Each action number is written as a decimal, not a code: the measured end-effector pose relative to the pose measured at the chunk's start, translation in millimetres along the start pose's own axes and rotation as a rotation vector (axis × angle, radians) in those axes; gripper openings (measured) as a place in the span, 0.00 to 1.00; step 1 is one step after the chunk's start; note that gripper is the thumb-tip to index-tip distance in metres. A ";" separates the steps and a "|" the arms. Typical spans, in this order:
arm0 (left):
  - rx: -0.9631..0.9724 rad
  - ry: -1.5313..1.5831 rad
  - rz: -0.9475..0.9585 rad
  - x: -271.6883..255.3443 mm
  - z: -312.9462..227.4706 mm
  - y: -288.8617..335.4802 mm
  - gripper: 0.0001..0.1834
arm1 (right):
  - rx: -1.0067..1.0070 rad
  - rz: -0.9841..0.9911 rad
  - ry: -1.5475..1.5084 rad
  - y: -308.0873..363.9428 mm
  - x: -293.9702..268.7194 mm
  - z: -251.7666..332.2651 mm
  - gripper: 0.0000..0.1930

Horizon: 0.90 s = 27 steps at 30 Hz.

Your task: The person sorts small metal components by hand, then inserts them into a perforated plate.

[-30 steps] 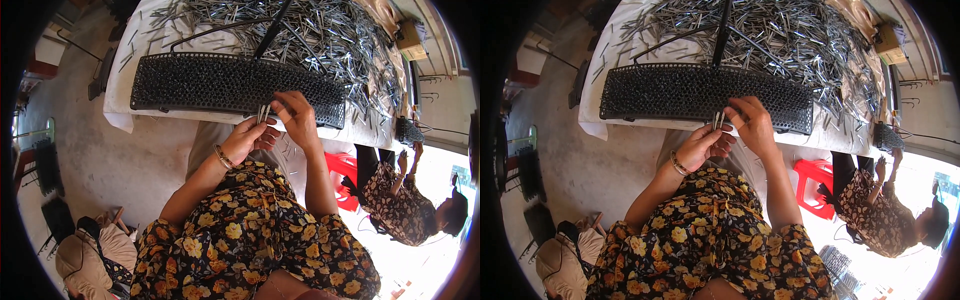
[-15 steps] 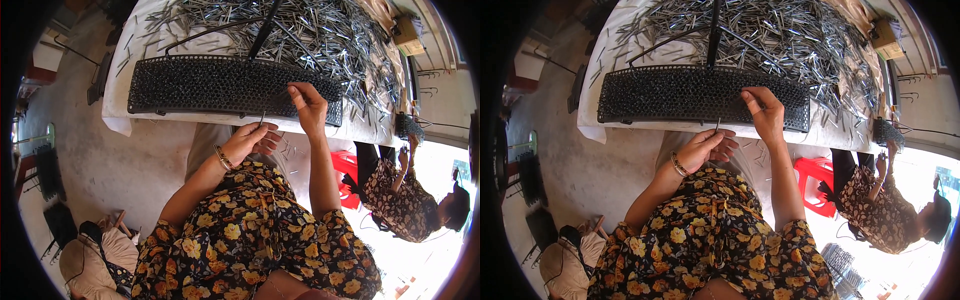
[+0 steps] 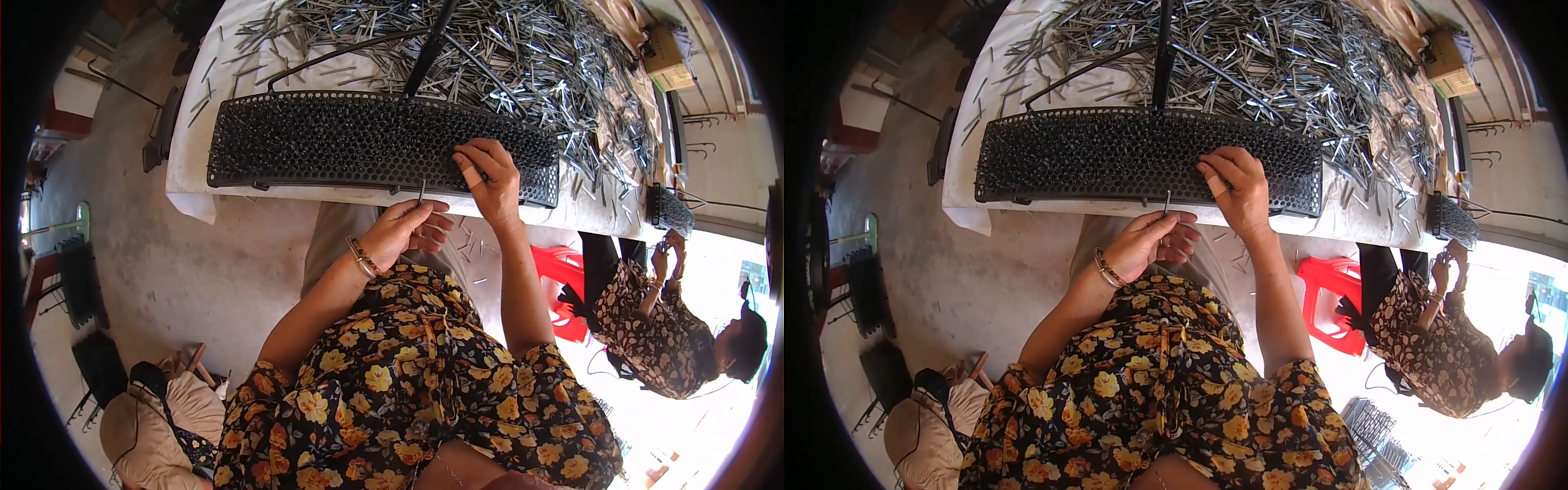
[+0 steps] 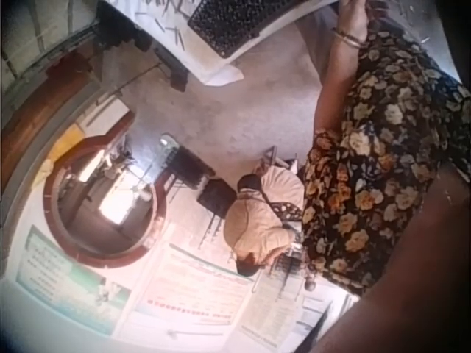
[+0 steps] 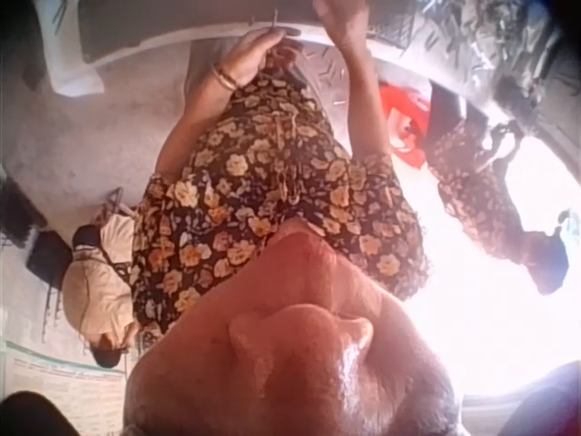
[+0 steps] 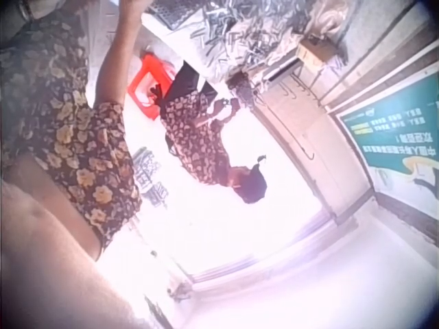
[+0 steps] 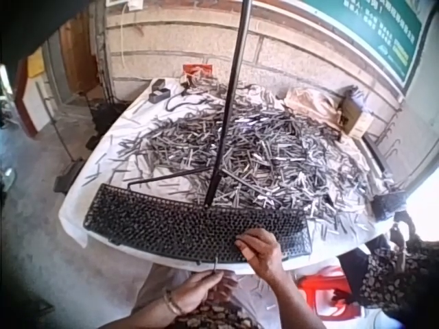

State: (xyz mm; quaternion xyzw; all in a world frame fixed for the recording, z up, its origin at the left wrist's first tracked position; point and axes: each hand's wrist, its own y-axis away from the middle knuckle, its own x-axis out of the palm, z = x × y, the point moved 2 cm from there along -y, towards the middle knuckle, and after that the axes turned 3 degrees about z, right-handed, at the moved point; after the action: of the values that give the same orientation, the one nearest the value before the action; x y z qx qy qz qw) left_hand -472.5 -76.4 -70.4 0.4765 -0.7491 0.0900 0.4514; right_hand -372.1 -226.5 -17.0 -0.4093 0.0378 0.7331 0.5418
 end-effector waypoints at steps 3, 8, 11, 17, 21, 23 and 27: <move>0.011 -0.026 -0.005 0.3 -1.3 0.9 0.20 | -0.088 -0.105 0.265 3.8 -0.5 12.9 0.07; 0.010 -0.038 0.001 0.7 0.4 0.4 0.19 | -0.126 -0.125 0.266 6.3 2.3 10.7 0.07; 0.013 -0.025 0.007 -1.0 3.1 -0.8 0.19 | -0.119 -0.118 0.255 4.9 1.8 11.9 0.07; 0.010 -0.029 0.008 -1.6 3.5 -1.4 0.19 | -0.149 -0.045 0.298 0.1 -1.0 14.6 0.07; 0.010 -0.040 0.002 -2.0 4.5 -1.5 0.19 | -0.152 0.021 0.348 -0.8 1.8 13.2 0.08; 0.020 -0.036 0.010 -1.7 4.4 -1.7 0.19 | -0.148 0.022 0.361 0.1 1.1 12.7 0.08; 0.017 -0.051 0.002 -1.9 3.3 -0.4 0.19 | -0.131 0.024 0.356 2.2 1.5 13.9 0.08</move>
State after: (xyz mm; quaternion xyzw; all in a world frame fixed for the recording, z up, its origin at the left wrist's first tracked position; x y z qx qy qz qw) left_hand -473.9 -77.3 -73.9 0.4817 -0.7600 0.0844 0.4280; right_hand -381.8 -219.3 -9.6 -0.5667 0.0902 0.6563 0.4898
